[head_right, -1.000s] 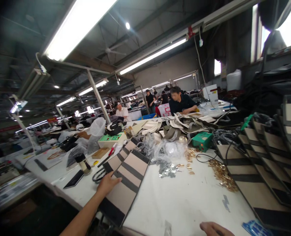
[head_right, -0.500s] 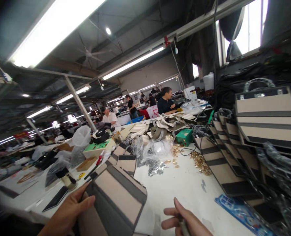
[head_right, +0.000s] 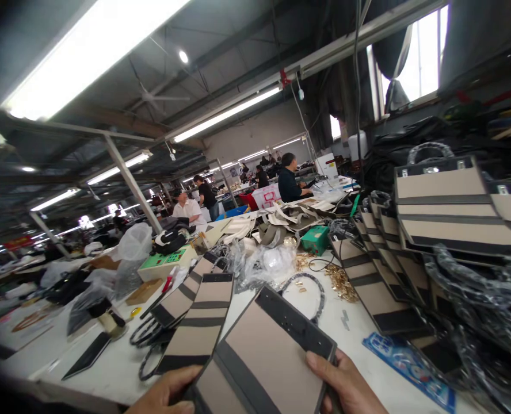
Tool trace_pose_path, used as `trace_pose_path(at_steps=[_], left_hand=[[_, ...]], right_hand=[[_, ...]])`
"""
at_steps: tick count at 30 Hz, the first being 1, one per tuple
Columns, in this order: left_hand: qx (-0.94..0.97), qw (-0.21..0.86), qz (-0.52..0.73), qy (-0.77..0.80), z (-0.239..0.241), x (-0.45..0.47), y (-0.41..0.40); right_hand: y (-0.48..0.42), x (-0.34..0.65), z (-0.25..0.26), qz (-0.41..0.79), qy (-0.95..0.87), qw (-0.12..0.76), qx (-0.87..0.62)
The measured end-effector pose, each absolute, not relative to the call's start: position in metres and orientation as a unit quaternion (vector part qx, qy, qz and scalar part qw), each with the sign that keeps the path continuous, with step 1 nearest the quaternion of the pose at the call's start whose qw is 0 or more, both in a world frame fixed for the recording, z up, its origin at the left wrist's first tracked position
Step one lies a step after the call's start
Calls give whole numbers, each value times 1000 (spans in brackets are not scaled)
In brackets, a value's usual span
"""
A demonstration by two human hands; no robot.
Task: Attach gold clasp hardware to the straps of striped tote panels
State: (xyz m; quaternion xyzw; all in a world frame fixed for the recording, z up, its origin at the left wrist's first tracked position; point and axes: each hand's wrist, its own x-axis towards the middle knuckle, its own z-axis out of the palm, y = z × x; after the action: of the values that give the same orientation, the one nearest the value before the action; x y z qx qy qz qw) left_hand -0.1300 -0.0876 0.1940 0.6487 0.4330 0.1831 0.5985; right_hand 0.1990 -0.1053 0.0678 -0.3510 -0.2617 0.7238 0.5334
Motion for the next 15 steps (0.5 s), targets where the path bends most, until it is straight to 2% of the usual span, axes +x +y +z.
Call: trace_pose_path(at_steps=[3,7,15], left_hand=[[664,604,145,415,183,-115,-82],[614,614,179,463,168,-96,-76],[498,750,188,394,155,-76,-58]], right_hand=[[-113,205,73,708,-336,493,-377],[-125,207,80,686,-418,457,-381],[-138,215,92,659,-473,424,-402]])
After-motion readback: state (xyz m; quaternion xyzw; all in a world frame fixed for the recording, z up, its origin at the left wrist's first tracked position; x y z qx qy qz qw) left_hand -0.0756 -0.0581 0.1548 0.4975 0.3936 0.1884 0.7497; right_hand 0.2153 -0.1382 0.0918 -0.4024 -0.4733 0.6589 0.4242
